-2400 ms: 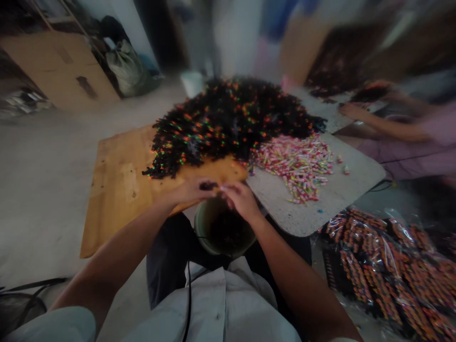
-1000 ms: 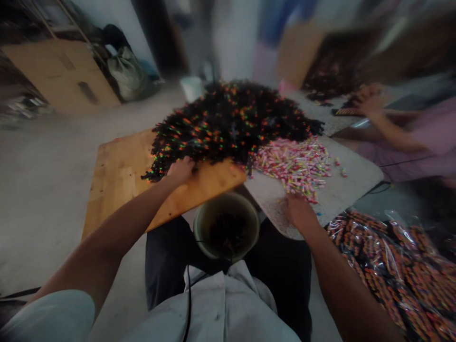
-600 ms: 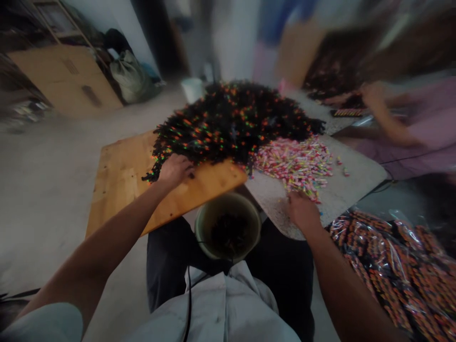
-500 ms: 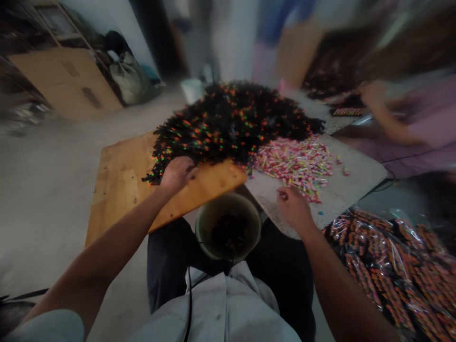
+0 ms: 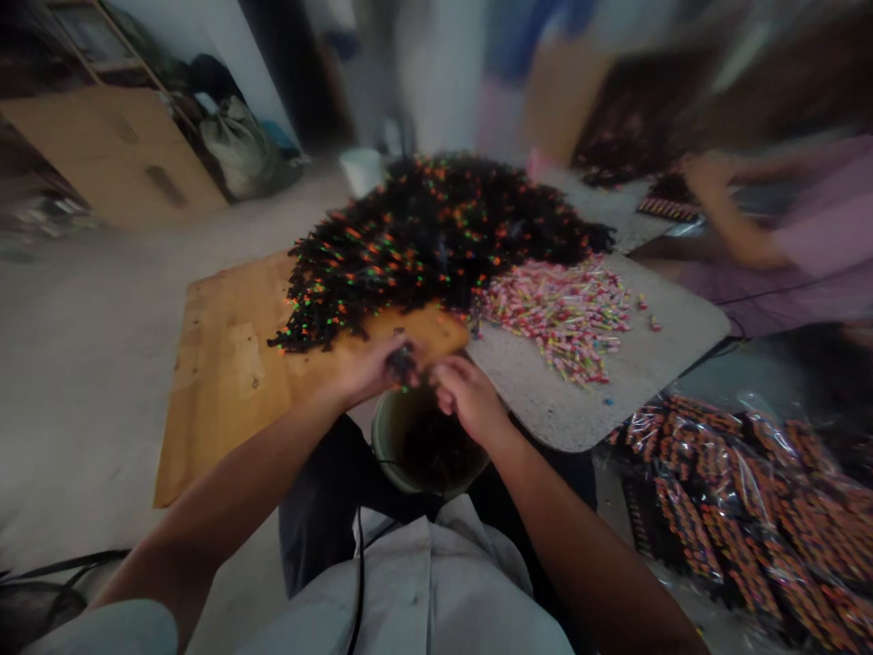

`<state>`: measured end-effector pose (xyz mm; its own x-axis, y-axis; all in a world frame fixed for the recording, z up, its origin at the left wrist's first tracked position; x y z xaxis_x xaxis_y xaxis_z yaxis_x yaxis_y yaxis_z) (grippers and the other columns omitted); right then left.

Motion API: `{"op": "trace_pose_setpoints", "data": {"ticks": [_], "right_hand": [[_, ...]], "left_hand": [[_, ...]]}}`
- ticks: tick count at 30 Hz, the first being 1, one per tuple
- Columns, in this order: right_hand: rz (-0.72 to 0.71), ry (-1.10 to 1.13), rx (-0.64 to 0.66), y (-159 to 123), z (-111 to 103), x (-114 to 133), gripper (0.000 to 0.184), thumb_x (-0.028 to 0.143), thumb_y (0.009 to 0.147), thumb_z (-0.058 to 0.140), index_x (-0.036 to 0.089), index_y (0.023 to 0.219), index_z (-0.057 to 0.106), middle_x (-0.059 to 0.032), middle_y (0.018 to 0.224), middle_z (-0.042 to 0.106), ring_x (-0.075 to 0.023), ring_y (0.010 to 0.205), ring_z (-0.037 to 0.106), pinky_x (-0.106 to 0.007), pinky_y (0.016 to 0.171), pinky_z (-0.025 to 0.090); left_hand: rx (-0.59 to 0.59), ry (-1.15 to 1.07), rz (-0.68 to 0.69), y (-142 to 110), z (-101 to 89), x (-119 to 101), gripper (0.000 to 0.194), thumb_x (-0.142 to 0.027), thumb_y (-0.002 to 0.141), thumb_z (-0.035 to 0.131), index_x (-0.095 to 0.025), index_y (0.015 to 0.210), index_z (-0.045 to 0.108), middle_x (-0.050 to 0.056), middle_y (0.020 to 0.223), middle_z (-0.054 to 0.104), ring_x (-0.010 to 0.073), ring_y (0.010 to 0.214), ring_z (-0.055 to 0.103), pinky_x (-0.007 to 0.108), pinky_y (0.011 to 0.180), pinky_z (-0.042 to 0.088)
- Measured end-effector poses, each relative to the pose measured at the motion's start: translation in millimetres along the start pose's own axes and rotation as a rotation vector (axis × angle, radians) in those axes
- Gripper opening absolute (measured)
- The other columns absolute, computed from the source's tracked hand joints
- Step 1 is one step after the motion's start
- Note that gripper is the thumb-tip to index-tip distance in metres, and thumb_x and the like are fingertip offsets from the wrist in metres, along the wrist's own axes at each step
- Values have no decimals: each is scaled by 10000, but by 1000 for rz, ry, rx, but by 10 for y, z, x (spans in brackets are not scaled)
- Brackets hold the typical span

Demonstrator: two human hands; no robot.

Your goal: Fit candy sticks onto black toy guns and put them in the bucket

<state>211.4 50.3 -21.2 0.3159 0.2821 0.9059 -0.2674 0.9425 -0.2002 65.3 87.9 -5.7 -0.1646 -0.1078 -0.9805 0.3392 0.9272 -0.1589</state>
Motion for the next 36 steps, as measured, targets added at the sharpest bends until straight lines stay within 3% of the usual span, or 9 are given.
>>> {"op": "trace_pose_setpoints", "data": {"ticks": [3,8,11,15,17,20,23,29,36], "right_hand": [[47,-1,-19,15,-9,-33,319,469,808,767,222,950,623,59,743,539,-65,494,339,-208,412,263],[-12,-124,-22,46,-112,47,236,414,817,736,229,922,634,67,641,484,-106,518,429,-243,465,383],[-86,-345,-1,66,-164,159,290,467,901,682,225,1060,676,39,668,571,-134,543,503,-272,498,423],[-165,-529,-3,80,-176,279,450,439,928,691,250,1324,592,20,783,685,-144,589,566,-267,524,431],[-150,-503,36,98,-134,258,375,458,945,669,254,1250,591,-1,847,722,-158,646,619,-267,538,453],[-174,-449,32,122,-123,269,296,513,938,677,243,1057,661,-41,979,755,-199,860,693,-294,666,535],[-229,-420,-61,134,-210,315,317,540,883,745,232,960,731,-42,980,749,-208,886,672,-318,749,543],[-202,-175,-101,148,-298,210,356,583,877,753,233,868,689,18,707,622,-122,539,481,-284,542,447],[-200,-160,-48,100,-337,138,364,532,864,788,226,1032,685,-10,849,741,-142,603,624,-299,593,519]], "left_hand": [[92,-366,-175,-29,79,97,523,-542,1045,309,-155,1175,635,127,945,737,227,744,722,344,637,562],[138,-392,-176,-52,66,157,472,-525,1024,383,-172,1217,631,140,1045,754,221,766,725,343,651,574],[134,-165,-23,-53,76,84,479,-535,1041,402,-163,1283,584,129,1060,748,199,763,715,334,685,573],[-20,571,364,-148,90,-268,416,-495,1081,429,-183,1267,633,119,1115,730,236,1006,685,413,942,539],[-79,921,528,-235,180,-404,387,-474,1080,468,-184,1233,672,134,1148,712,273,1089,650,456,1011,489],[-96,1217,607,-300,278,-427,426,-500,1092,444,-179,1233,687,139,1112,687,282,1059,630,431,946,483],[-107,1329,597,-318,297,-403,500,-567,1094,396,-192,1263,681,136,1089,665,280,1043,611,382,852,477],[-97,1361,605,-323,331,-418,570,-628,1085,351,-216,1280,693,132,1063,642,283,1033,592,353,786,451],[-97,1306,604,-326,309,-474,527,-611,1082,389,-249,1275,719,121,1036,633,269,1011,585,341,783,450]]}}
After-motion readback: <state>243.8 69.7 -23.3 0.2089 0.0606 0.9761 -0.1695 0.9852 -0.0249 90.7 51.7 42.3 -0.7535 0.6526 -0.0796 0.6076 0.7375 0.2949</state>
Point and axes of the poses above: each hand's wrist, its own y-axis towards the middle knuckle, its own z-axis out of the palm, x = y × z, the point moved 10 cm from there along y, towards the middle knuckle
